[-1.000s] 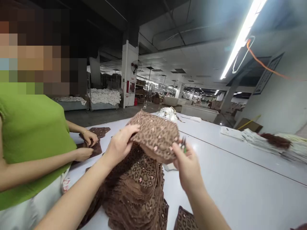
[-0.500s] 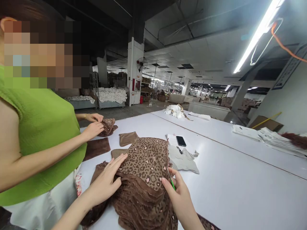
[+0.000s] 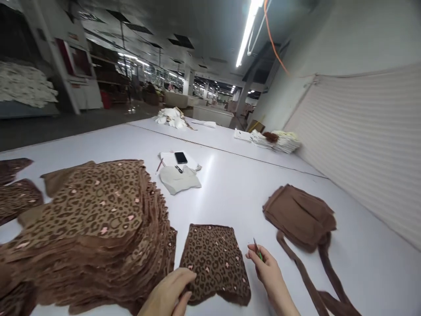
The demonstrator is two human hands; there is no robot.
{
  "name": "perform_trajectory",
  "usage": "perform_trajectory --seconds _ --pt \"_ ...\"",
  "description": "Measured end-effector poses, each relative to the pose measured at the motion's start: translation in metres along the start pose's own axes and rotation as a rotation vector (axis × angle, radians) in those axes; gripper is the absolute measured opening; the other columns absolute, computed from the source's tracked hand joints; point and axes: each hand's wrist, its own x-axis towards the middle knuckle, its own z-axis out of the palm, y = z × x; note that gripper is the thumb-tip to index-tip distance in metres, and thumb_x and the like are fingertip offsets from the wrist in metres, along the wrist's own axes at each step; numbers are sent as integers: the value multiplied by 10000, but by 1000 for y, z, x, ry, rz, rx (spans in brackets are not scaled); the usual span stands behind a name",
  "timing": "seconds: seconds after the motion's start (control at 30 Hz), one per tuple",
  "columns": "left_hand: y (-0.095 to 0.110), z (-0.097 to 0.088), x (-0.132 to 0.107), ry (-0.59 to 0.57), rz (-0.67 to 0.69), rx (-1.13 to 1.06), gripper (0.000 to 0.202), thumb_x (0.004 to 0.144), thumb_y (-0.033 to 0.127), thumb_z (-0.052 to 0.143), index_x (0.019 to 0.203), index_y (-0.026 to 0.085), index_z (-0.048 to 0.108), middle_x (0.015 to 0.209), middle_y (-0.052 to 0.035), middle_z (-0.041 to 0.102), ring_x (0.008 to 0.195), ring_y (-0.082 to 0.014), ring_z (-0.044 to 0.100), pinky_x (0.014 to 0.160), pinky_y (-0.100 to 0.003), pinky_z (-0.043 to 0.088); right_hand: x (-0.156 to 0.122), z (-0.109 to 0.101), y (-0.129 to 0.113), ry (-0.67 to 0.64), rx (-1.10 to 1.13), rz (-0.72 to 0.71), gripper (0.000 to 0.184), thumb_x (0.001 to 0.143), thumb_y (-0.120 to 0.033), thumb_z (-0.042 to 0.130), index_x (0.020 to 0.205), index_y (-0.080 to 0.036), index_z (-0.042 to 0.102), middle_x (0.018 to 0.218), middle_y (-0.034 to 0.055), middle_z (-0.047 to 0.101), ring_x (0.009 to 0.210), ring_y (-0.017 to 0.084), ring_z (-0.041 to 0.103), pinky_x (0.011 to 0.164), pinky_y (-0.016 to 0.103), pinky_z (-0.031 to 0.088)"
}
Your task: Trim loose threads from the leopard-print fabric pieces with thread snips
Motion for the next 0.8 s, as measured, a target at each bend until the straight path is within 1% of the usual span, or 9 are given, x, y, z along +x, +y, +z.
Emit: perform_trajectory --seconds 0.07,0.13,0.2,0.3,0.4,0.5,0.63,0.73,0.8 --pt "-6 20 10 -38 -43 11 303 865 197 468 1120 287 605 1122 -32 659 1027 -176 628 914 -261 517 -6 -13 13 11 -41 -31 369 606 -481 766 803 -182 676 732 40 666 513 159 503 454 257 373" --pt "-7 34 20 -85 -107 -12 294 869 168 433 1082 269 610 1107 -34 650 1022 -176 617 923 -290 510 -10 -17 24 -32 -97 -96 299 644 -461 734 755 -189 680 754 49 675 687 224 585 603 296 454" --pt "-4 45 31 -144 -149 -31 298 862 137 411 1058 245 607 1095 -42 637 1024 -178 598 933 -315 494 -10 -13 34 -87 -154 -165 253 696 -436 681 764 -192 688 792 58 681 818 266 602 741 342 467" --pt "3 61 49 -211 -164 -13 310 839 95 396 1031 214 608 1063 -50 619 1016 -186 567 936 -342 461 -6 -3 45 -127 -289 -281 189 759 -342 594 841 -205 696 880 64 666 899 271 600 824 362 453" --pt "10 77 68 -264 -159 45 313 815 70 399 994 202 620 1027 -48 605 992 -196 541 915 -352 437 0 3 55 -152 -509 -389 186 766 -231 531 878 -230 679 893 47 618 864 235 597 791 325 450" --pt "13 90 81 -316 -160 88 313 786 58 424 976 193 632 1015 -52 596 986 -205 520 899 -350 419 4 4 62 -165 -654 -438 179 790 -195 481 844 -236 647 865 36 583 799 214 586 718 304 445" --pt "15 107 88 -322 -152 83 289 760 97 499 995 204 630 1056 -46 579 1014 -216 492 911 -357 394 4 2 63 -194 -633 -459 172 849 -219 446 788 -235 606 859 36 568 801 207 582 720 298 441" --pt "15 119 91 -304 -135 111 218 744 127 547 931 211 622 1057 -30 573 1010 -225 481 908 -375 387 3 2 59 -215 -618 -473 165 851 -207 438 776 -232 582 877 34 555 799 200 576 726 295 438" --pt "14 126 94 -297 -133 143 170 759 113 528 875 204 613 1020 -25 580 979 -219 489 908 -381 385 3 3 56 -220 -623 -484 161 853 -203 427 772 -228 565 878 34 546 786 199 567 712 296 436"
